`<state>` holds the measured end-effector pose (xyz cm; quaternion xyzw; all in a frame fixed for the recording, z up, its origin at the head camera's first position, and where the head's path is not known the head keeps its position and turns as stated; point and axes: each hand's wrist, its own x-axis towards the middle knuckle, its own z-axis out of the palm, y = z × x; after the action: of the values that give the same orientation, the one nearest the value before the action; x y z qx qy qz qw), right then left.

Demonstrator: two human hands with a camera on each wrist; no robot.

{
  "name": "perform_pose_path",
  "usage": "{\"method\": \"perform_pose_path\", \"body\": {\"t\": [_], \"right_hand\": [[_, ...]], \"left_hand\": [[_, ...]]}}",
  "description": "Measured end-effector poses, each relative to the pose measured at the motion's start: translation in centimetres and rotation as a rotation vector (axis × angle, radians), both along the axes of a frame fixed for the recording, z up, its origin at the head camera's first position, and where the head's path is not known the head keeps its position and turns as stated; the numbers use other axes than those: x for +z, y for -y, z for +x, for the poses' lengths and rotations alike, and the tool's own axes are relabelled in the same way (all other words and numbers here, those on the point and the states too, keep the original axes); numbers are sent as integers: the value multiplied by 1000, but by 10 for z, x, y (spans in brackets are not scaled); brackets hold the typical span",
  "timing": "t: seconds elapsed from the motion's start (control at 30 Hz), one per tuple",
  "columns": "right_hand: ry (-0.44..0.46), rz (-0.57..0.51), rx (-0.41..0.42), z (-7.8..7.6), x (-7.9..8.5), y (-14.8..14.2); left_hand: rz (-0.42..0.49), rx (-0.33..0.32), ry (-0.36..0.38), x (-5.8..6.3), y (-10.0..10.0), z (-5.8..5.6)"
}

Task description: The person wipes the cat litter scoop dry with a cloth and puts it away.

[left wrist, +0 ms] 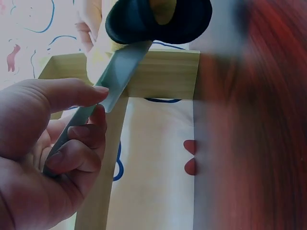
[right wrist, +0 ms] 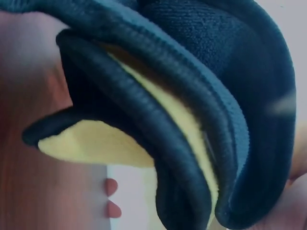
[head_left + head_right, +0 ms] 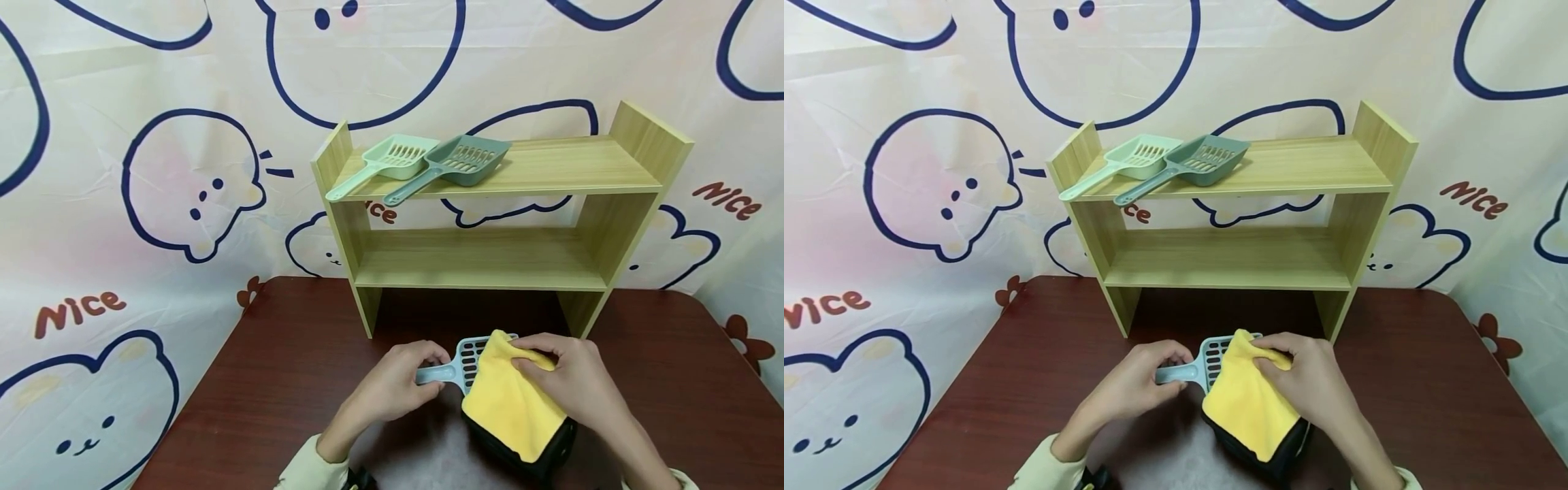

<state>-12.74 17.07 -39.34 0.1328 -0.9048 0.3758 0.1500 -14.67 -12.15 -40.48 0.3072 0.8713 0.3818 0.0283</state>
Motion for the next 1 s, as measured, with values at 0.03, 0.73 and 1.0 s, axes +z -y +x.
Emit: {"method": "perform_pose_path", "body": {"t": [0.03,0.73,1.0], "right_hand": [[3,-1,6,0,-1,2],[3,-19,17,1,0,7],[-3,-27,-47,0,11,-10]], "left_hand": [[-5,-4,0,0,-1,0],[11,3,-5,-3,-5,1],[43,30,-5,0,5,-3]]}}
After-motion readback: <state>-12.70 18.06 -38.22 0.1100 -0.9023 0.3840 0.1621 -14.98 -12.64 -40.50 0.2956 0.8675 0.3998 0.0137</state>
